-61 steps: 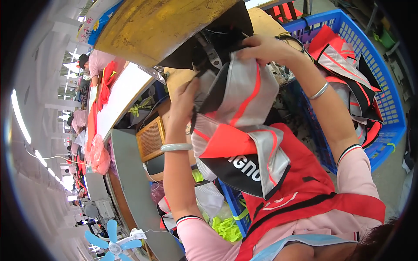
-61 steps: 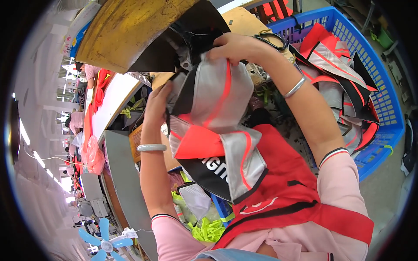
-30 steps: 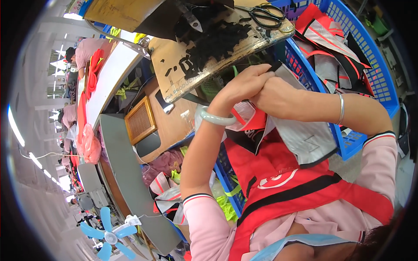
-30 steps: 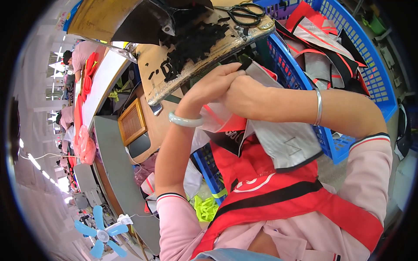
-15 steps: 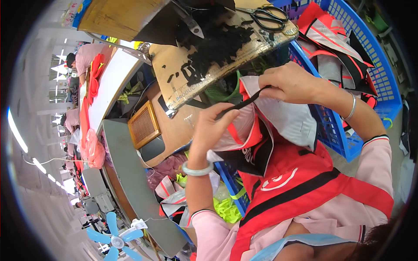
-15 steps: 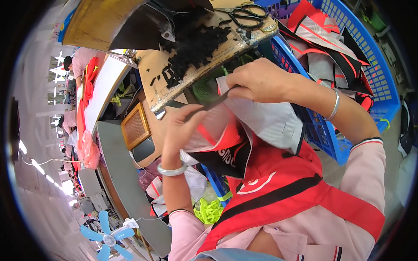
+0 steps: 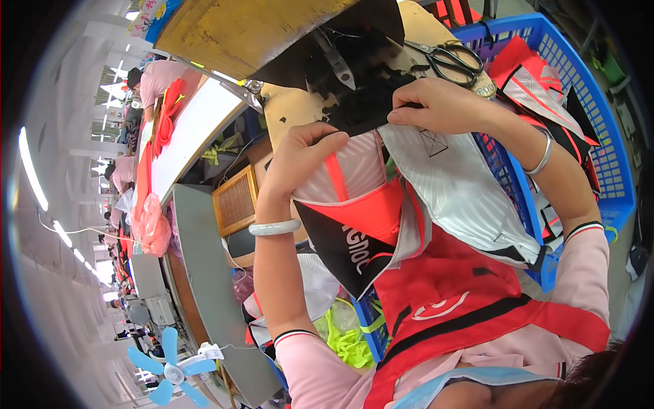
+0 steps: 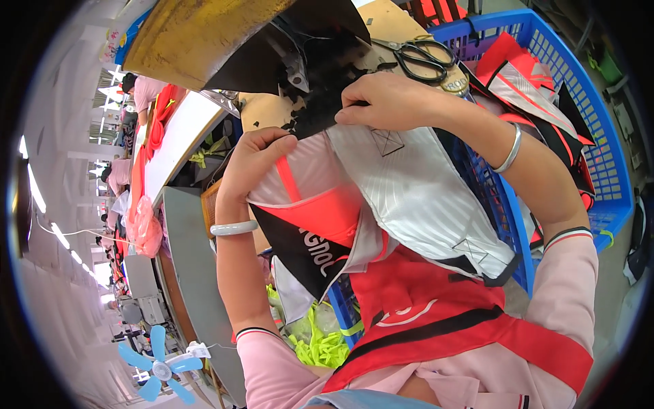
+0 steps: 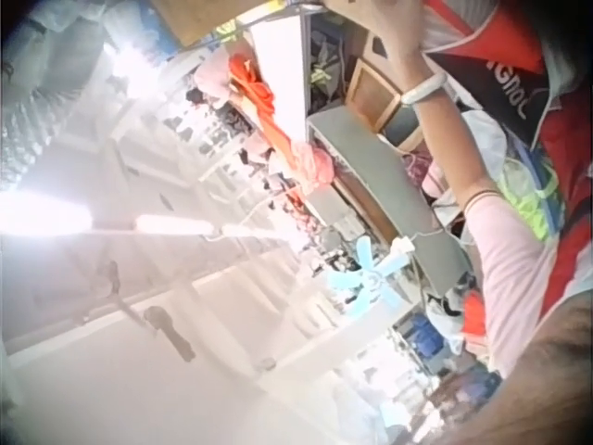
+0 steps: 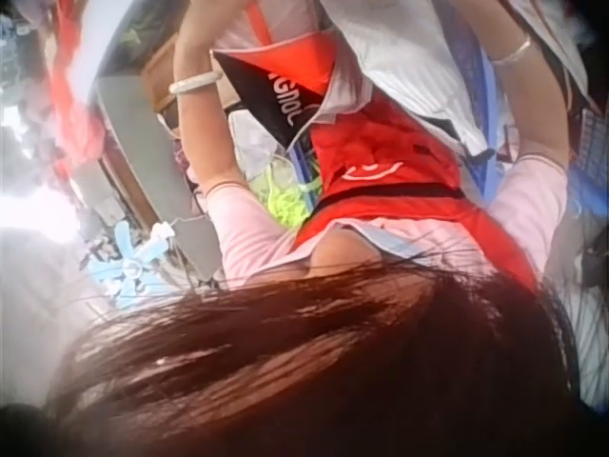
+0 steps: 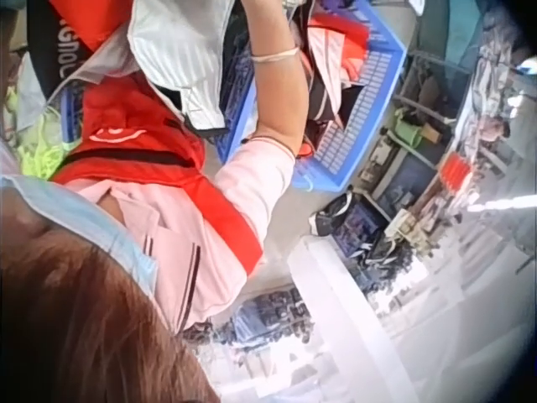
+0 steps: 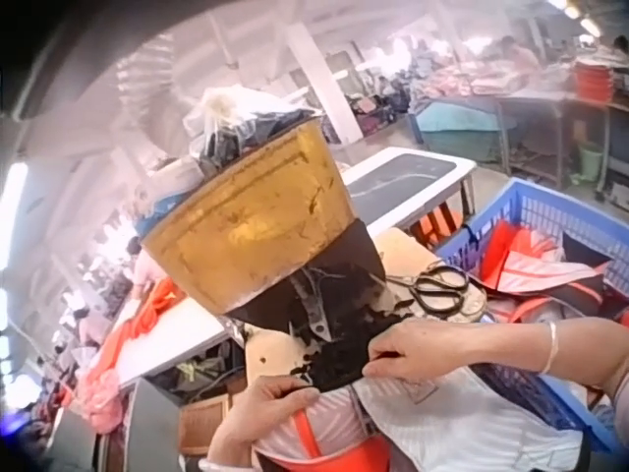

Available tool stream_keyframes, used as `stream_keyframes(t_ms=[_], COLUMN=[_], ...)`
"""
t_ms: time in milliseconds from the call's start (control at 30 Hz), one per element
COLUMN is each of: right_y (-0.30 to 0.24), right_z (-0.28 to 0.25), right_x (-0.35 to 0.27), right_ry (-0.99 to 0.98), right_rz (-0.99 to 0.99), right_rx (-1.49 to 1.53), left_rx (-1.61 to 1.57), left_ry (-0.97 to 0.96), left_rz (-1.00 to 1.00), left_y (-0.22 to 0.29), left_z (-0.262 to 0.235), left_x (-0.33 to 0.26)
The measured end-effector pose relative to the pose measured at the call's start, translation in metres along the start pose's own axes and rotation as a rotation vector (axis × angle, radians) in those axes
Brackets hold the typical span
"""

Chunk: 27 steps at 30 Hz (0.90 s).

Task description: Sewing reflective strips and panels onto a safety vest using an industrial sewing machine in a factory setting.

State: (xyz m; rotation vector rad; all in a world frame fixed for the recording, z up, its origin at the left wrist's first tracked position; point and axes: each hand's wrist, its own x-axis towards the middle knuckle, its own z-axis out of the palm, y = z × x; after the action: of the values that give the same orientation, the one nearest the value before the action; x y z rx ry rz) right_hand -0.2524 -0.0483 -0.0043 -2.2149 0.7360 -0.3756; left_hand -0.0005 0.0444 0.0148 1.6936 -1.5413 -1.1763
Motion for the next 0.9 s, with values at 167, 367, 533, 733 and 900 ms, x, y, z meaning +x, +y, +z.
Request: stream_keyframes(t_ms=[167, 367, 533, 733, 900], right_y=[0.008, 0.021, 0.031, 0.032, 0.036], right_z=[-0.006, -0.006, -0.009, -0.012, -0.011], right_x=[0.021, 0.038, 0.050, 0.064, 0.066], right_ry=[0.001, 0.018, -0.014, -0.052, -0.041], right_rz=[0.051, 0.111, 0.077, 0.133, 0.095], right_rx=[0.028, 0.062, 0.023, 0.049, 0.028], left_rx=[-0.007, -0.020, -0.045, -0.035, -0.092], left_ry=[-0.013, 0.001, 0.008, 0.019, 0.030], left_rz=[-0.021, -0.110, -0.061, -0.073, -0.107], left_y=[-0.003, -0.006, -0.013, -0.023, -0.022], left_z=[-0.014, -0.020, -0.022, -0.030, -0.027], left_x=[0.021, 0.039, 0.048, 0.058, 0.057])
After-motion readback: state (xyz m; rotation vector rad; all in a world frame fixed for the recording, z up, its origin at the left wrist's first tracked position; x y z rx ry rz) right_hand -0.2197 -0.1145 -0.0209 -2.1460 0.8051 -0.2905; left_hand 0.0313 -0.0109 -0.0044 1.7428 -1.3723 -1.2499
